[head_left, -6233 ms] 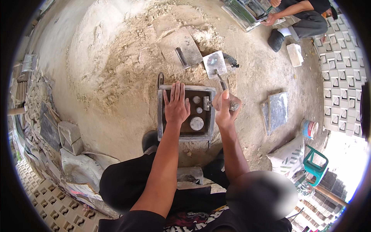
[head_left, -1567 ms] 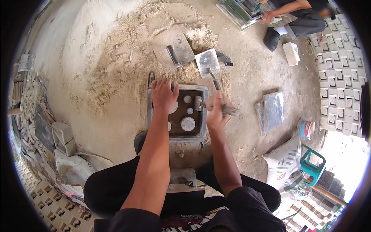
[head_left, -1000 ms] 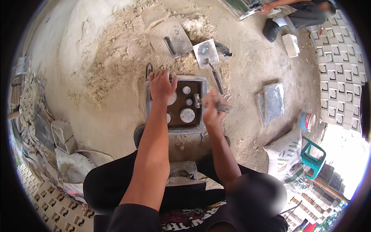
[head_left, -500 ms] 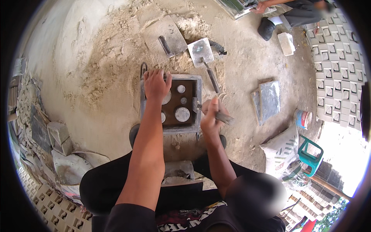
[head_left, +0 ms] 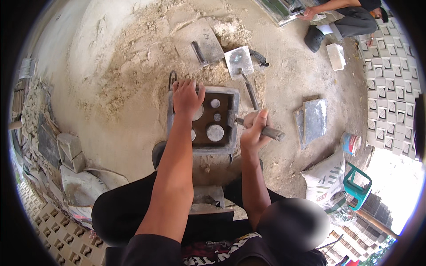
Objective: The person uses a trowel to apply mortar or concrete mix into a metal mold, presses and smooths the material into the mold compartments, and strikes the sides of the mold with the trowel handle.
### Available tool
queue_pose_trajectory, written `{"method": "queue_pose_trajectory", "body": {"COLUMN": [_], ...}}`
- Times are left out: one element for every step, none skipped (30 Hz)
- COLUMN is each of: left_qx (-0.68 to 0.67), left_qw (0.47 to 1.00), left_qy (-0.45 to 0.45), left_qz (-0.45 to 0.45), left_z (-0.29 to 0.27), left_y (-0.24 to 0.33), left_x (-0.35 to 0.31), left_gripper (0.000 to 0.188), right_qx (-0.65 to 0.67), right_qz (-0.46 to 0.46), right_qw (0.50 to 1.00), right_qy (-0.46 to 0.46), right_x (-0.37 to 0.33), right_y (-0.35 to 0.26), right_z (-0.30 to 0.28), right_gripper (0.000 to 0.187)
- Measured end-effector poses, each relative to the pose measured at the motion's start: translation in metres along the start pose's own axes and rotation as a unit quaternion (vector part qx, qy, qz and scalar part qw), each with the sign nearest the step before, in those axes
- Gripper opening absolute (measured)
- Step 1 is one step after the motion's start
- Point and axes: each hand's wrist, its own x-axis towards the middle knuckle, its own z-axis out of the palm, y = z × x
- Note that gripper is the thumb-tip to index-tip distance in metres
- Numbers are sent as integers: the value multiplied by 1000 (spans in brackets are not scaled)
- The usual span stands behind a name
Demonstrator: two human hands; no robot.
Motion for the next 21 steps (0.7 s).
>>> {"method": "queue_pose_trajectory", "body": {"left_qx": [0, -1, -3, 1, 11, 21, 22, 17, 10, 6, 4, 3, 2, 6, 9, 6, 0, -7, -6, -4, 0], "left_qw": [1000, 999, 998, 999, 1000, 1000, 999, 999, 998, 998, 999, 999, 999, 999, 998, 998, 997, 996, 997, 997, 997], "left_qy": [-22, -36, -50, -35, -20, -7, -22, -46, -63, -55, -39, -24, -31, -41, -51, -58, -72, -77, -74, -69, -65], "left_qz": [-6, -14, -23, -17, -15, -11, -19, -22, -22, -19, -22, -24, -27, -30, -34, -38, -37, -36, -35, -36, -38], "left_z": [-1, -3, -5, -4, -2, -3, -4, -7, -7, -7, -7, -6, -3, -4, -4, -3, -5, -5, -7, -7, -6], "left_y": [1, 1, 2, 4, 0, -1, -4, 0, 6, 9, 4, 1, 1, 0, 0, -2, 2, 4, 6, 4, 0], "left_x": [-3, -1, 0, 0, -2, -3, 1, 5, 9, 6, 3, 1, 0, -2, -3, 0, 1, 5, 5, 4, 1], "left_gripper": [36, 36, 37, 36, 35, 35, 35, 35, 35, 35, 35, 34, 35, 35, 36, 36, 36, 36, 36, 36, 36], "right_qx": [-30, -58, -35, 0, 39, 77, 85, 40, -4, -49, -65, -38, -11, 17, 39, 5, -36, -73, -85, -43, 0], "right_qz": [1, -4, -19, -6, 12, 31, 29, 21, 5, -10, -45, -31, -17, 2, 4, -18, -36, -62, -72, -44, -14], "right_qw": [1000, 998, 999, 1000, 999, 996, 996, 999, 1000, 999, 997, 999, 1000, 1000, 999, 1000, 999, 995, 993, 998, 1000], "right_qy": [0, -5, 2, 15, 25, 37, 10, 3, -3, -8, -25, -17, -9, -1, 13, 1, -5, -14, -37, -17, 1], "right_x": [-3, 2, 5, 8, 13, 17, 18, 13, 13, 14, 20, 24, 27, 26, 22, 20, 14, 17, 21, 28, 35], "right_y": [20, 24, 25, 22, 10, 5, 9, 19, 28, 35, 30, 22, 11, 2, 1, 13, 31, 36, 40, 32, 13], "right_z": [0, 8, 12, 7, 9, 8, 2, 4, 11, 14, 22, 23, 20, 18, 11, 14, 13, 16, 14, 17, 23], "right_gripper": [45, 46, 45, 45, 45, 44, 44, 44, 45, 45, 43, 44, 44, 44, 44, 45, 45, 45, 46, 46, 46]}}
